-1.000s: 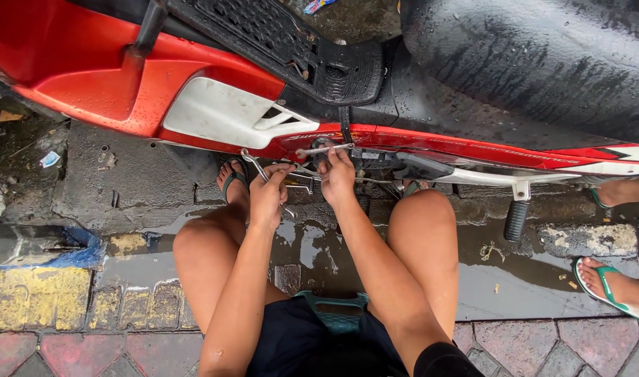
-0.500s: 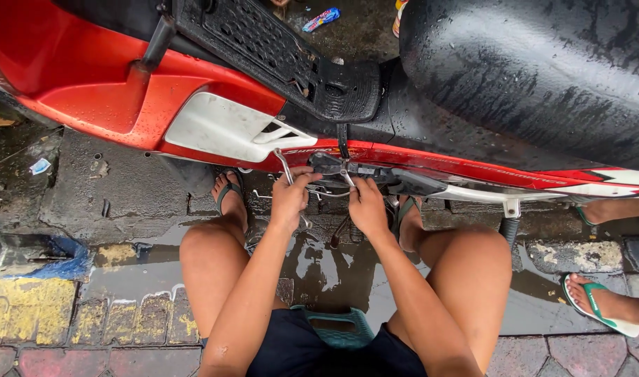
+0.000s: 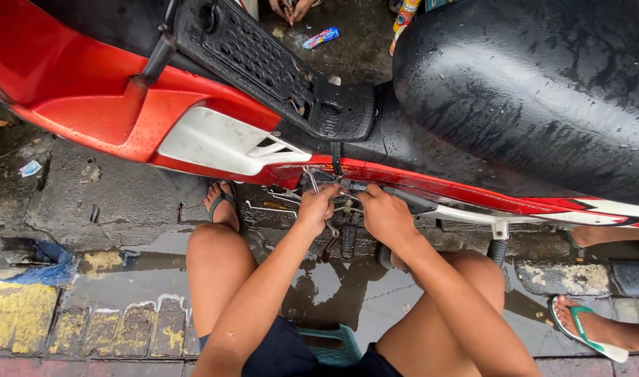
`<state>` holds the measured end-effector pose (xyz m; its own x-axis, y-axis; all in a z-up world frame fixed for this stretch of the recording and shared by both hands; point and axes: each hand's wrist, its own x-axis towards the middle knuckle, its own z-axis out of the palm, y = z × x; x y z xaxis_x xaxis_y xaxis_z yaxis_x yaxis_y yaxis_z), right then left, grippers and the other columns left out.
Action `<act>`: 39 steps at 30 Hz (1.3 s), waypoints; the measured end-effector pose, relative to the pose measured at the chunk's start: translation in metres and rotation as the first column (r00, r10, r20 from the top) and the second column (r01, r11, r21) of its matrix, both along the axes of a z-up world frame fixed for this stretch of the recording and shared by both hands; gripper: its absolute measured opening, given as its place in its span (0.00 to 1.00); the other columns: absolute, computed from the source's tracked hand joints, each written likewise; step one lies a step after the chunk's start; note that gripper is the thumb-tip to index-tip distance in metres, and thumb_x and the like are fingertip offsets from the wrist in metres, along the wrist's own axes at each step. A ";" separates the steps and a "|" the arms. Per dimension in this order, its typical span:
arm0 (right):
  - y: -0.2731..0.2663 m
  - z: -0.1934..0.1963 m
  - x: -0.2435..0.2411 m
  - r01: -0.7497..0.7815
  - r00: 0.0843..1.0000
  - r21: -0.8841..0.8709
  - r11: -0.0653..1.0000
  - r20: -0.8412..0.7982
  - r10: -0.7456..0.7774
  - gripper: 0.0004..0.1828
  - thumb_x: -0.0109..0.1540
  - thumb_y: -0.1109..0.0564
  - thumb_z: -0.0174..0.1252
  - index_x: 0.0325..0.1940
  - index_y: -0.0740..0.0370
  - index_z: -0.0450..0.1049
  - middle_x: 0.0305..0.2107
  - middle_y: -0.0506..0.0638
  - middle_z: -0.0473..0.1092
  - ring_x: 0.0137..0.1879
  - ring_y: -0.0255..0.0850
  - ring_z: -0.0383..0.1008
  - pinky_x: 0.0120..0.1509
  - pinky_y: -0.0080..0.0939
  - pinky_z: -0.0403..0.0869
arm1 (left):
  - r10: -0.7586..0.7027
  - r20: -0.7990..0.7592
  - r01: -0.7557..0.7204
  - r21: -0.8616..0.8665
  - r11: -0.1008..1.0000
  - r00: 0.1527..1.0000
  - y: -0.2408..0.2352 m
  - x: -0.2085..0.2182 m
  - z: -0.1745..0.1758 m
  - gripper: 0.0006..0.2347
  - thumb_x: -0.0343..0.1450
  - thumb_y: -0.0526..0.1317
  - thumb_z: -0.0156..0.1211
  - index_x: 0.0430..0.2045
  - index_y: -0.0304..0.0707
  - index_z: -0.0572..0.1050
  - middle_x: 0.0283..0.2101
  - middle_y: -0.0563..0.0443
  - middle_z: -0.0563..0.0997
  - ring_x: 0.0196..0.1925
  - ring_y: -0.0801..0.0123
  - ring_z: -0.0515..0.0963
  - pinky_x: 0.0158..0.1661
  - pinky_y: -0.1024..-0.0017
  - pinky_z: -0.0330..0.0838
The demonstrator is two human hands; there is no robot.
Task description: The person sits on a small stool and uses a wrench to tighten a bolt on the side of a red motorcycle. They hold the wrench in their left hand and use their right hand to assist in turning the bolt.
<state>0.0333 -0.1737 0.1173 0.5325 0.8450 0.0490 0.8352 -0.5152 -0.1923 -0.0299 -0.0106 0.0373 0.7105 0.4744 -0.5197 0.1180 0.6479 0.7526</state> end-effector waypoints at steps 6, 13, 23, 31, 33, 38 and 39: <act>0.003 -0.007 0.007 0.067 0.993 0.138 0.988 -0.109 -0.052 0.09 0.64 0.58 0.60 0.47 0.56 0.82 0.38 0.49 0.76 0.38 0.49 0.82 0.35 0.47 0.80 | -0.019 0.019 0.018 0.025 1.000 1.000 -0.001 -0.010 0.014 0.08 0.73 0.34 0.61 0.37 0.23 0.80 0.19 0.48 0.75 0.09 0.80 0.57 0.12 0.82 0.49; 0.017 0.005 0.002 0.060 0.992 0.205 0.977 -0.123 -0.035 0.10 0.66 0.64 0.59 0.51 0.70 0.79 0.42 0.61 0.75 0.49 0.56 0.80 0.44 0.51 0.83 | 0.071 -0.024 -0.072 -0.037 0.997 0.997 -0.005 -0.007 0.021 0.08 0.72 0.37 0.65 0.25 0.32 0.73 0.16 0.54 0.63 0.10 0.78 0.58 0.12 0.82 0.47; 0.028 0.021 0.008 0.090 0.987 0.223 0.971 -0.148 -0.057 0.09 0.67 0.65 0.58 0.51 0.69 0.78 0.41 0.60 0.75 0.52 0.54 0.79 0.51 0.47 0.82 | 0.055 0.067 -0.039 -0.223 0.974 0.996 0.004 0.006 -0.017 0.08 0.74 0.38 0.63 0.38 0.30 0.75 0.47 0.31 0.83 0.16 0.80 0.64 0.14 0.87 0.53; 0.034 0.021 0.001 0.079 0.979 0.352 0.933 -0.205 -0.005 0.09 0.65 0.64 0.63 0.49 0.67 0.77 0.39 0.59 0.75 0.50 0.54 0.80 0.48 0.48 0.83 | 0.092 0.080 -0.072 -0.231 0.970 0.993 0.003 0.018 -0.063 0.08 0.74 0.35 0.64 0.41 0.28 0.76 0.40 0.36 0.84 0.18 0.82 0.64 0.15 0.89 0.55; 0.034 0.019 -0.003 0.060 0.976 0.379 0.923 -0.215 0.024 0.09 0.67 0.66 0.58 0.52 0.67 0.76 0.40 0.60 0.74 0.51 0.56 0.80 0.48 0.52 0.84 | 0.123 0.091 -0.096 -0.256 0.962 0.988 0.004 0.021 -0.073 0.07 0.74 0.35 0.63 0.41 0.29 0.75 0.38 0.39 0.83 0.19 0.82 0.64 0.16 0.90 0.55; 0.035 0.019 -0.002 0.007 0.995 0.381 0.924 -0.096 0.033 0.08 0.69 0.65 0.56 0.52 0.67 0.76 0.40 0.60 0.75 0.50 0.55 0.80 0.48 0.50 0.84 | 0.148 0.105 -0.115 -0.271 0.956 0.983 0.001 0.019 -0.042 0.07 0.74 0.35 0.62 0.41 0.31 0.75 0.38 0.40 0.83 0.19 0.82 0.64 0.16 0.90 0.55; 0.034 0.016 0.000 -0.007 0.998 0.383 0.924 -0.059 0.032 0.08 0.70 0.64 0.55 0.52 0.67 0.77 0.40 0.60 0.75 0.49 0.54 0.81 0.47 0.50 0.84 | 0.147 0.102 -0.114 -0.274 0.955 0.984 0.000 0.019 -0.040 0.07 0.74 0.36 0.62 0.41 0.32 0.74 0.38 0.39 0.83 0.19 0.82 0.65 0.16 0.90 0.55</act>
<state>0.0329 -0.1398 0.1334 0.5283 0.7790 0.3377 0.8244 -0.3754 -0.4236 -0.0108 -0.0106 -0.0023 0.7166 0.4237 -0.5541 -0.0619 0.8299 0.5545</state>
